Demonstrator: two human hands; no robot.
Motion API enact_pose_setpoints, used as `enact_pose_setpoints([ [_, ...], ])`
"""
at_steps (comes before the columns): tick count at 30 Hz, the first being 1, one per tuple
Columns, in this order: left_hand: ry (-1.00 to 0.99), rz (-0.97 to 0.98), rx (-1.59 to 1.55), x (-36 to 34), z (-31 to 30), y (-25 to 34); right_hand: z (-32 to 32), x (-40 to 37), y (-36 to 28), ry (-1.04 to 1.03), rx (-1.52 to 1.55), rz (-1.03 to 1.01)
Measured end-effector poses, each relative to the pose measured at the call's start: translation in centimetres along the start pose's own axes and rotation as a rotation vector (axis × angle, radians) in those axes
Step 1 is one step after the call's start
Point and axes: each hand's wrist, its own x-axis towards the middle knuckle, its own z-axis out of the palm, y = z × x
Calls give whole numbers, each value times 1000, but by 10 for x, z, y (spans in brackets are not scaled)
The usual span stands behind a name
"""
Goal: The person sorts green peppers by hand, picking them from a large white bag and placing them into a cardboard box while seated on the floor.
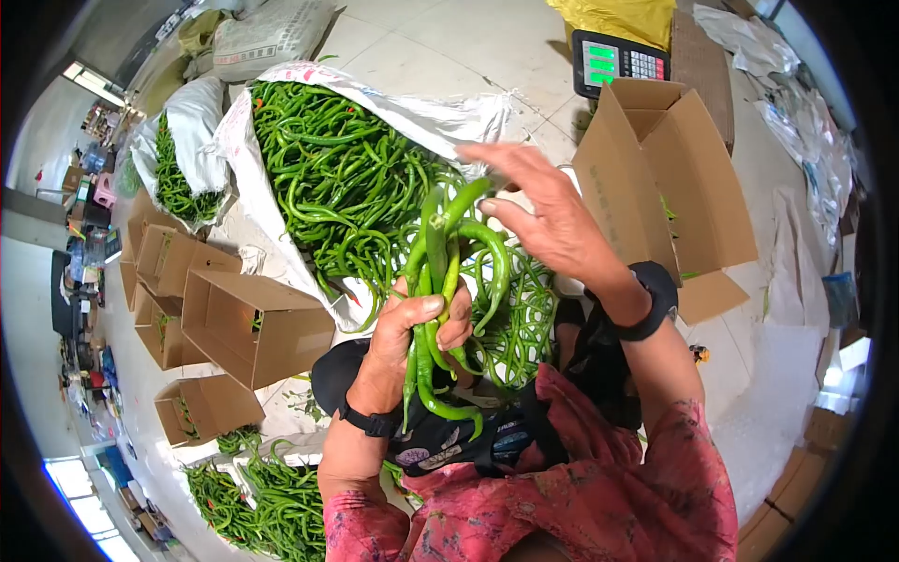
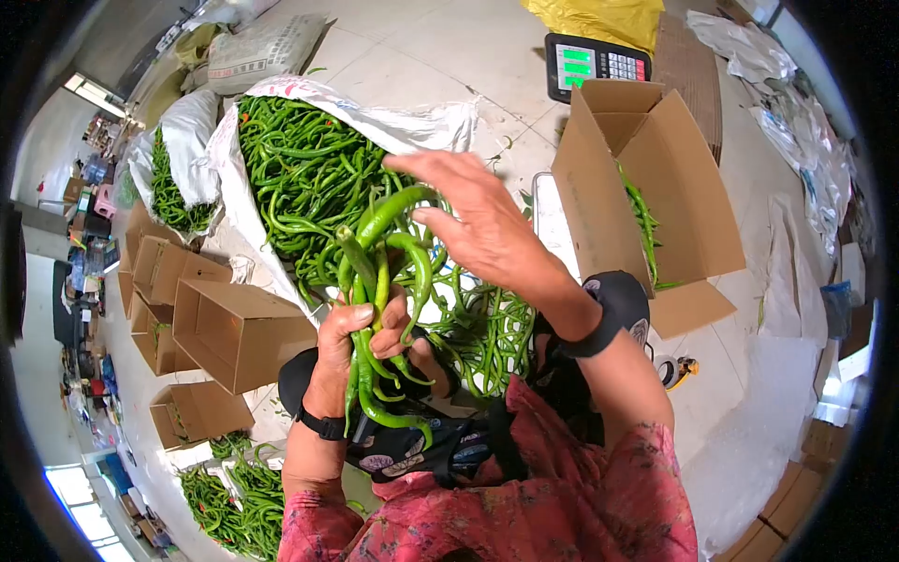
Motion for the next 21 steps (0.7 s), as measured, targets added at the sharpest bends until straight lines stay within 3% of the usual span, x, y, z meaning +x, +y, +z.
enact_pose_setpoints([
  [4,2,8,76,2,1,-2,-8,5,0,-98,-9,73],
  [5,-3,31,128,2,1,-3,-17,8,0,-47,43,187],
  [6,-8,30,125,2,0,-4,-30,13,-5,-80,177,471],
  [9,62,-1,157,-1,-1,-6,-58,16,-1,28,570,682],
  [13,64,57,17,3,-8,-2,-77,0,10,67,622,717],
  [19,50,115,-50,3,2,1,-111,-31,17,271,394,766],
  [21,73,108,-67,2,-1,1,-141,-42,21,360,155,833],
])
